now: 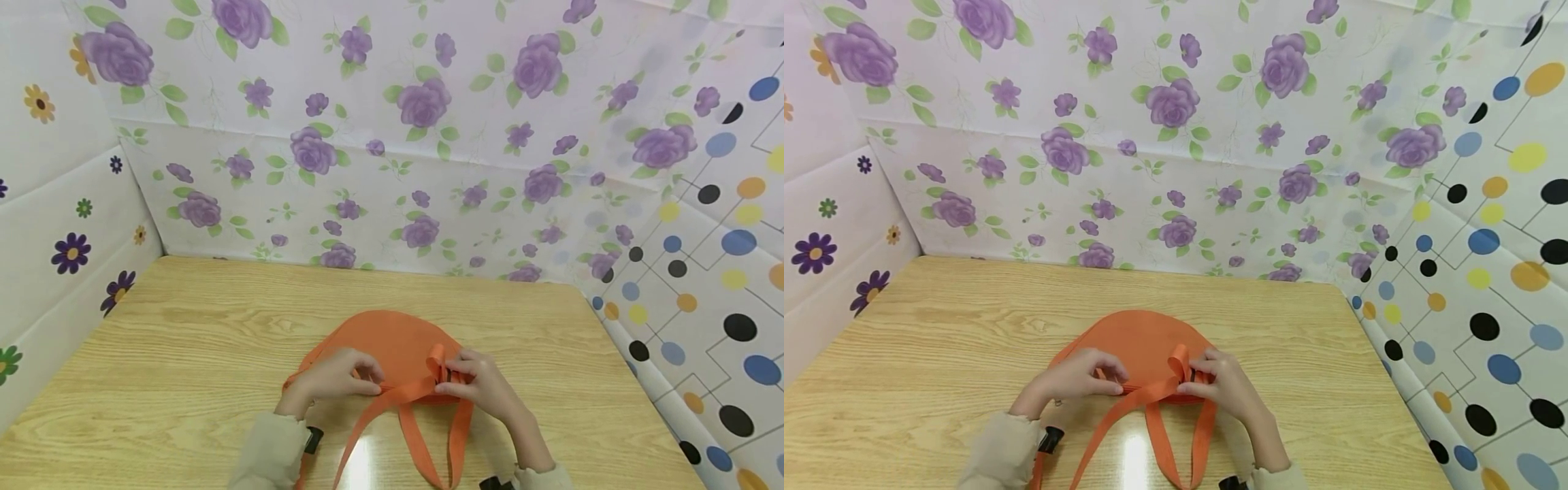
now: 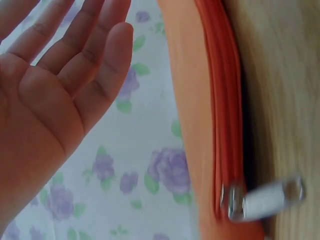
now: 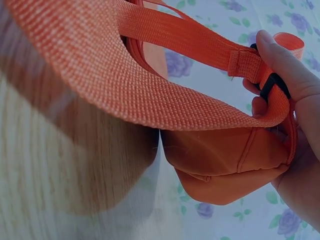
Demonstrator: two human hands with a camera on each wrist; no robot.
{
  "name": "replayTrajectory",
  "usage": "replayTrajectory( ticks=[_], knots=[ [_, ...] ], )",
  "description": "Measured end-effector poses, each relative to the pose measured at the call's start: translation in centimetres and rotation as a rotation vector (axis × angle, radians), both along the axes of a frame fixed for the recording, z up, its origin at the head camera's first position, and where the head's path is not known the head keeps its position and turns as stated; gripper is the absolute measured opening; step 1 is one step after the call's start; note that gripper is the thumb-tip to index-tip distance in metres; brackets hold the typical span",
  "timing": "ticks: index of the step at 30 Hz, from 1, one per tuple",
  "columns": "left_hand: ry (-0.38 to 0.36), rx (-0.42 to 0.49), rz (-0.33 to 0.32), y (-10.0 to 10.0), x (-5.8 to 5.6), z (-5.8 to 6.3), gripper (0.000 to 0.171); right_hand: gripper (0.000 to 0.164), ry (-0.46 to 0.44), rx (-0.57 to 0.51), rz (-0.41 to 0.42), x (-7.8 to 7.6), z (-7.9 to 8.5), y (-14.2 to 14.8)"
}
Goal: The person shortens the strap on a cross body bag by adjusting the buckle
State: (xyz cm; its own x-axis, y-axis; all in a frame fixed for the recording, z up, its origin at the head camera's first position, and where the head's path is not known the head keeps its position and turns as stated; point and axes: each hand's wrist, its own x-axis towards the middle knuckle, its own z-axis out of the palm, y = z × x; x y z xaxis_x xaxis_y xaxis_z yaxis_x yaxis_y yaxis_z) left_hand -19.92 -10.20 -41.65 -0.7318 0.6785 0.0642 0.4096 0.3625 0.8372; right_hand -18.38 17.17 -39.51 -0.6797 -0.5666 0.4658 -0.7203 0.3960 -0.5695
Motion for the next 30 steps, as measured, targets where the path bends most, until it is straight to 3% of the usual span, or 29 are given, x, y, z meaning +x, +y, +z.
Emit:
replayTrajectory(
  ticks=[10,20,30],
  knots=[
    [0.022,0.002,-0.027,3.0,-0.4,-0.8,0.012,0.016,-0.005,0.0,0.006,-0.1,-0.2,-0.1],
    [0.009,0.008,-0.07,4.1,-0.7,-1.3,0.01,0.017,0.009,-0.004,0.017,-0.1,-0.2,-0.1],
    [-0.002,-0.049,-0.088,4.7,-0.7,-1.5,0.008,0.018,0.0,-0.01,0.013,-0.1,-0.1,-0.1]
  ],
)
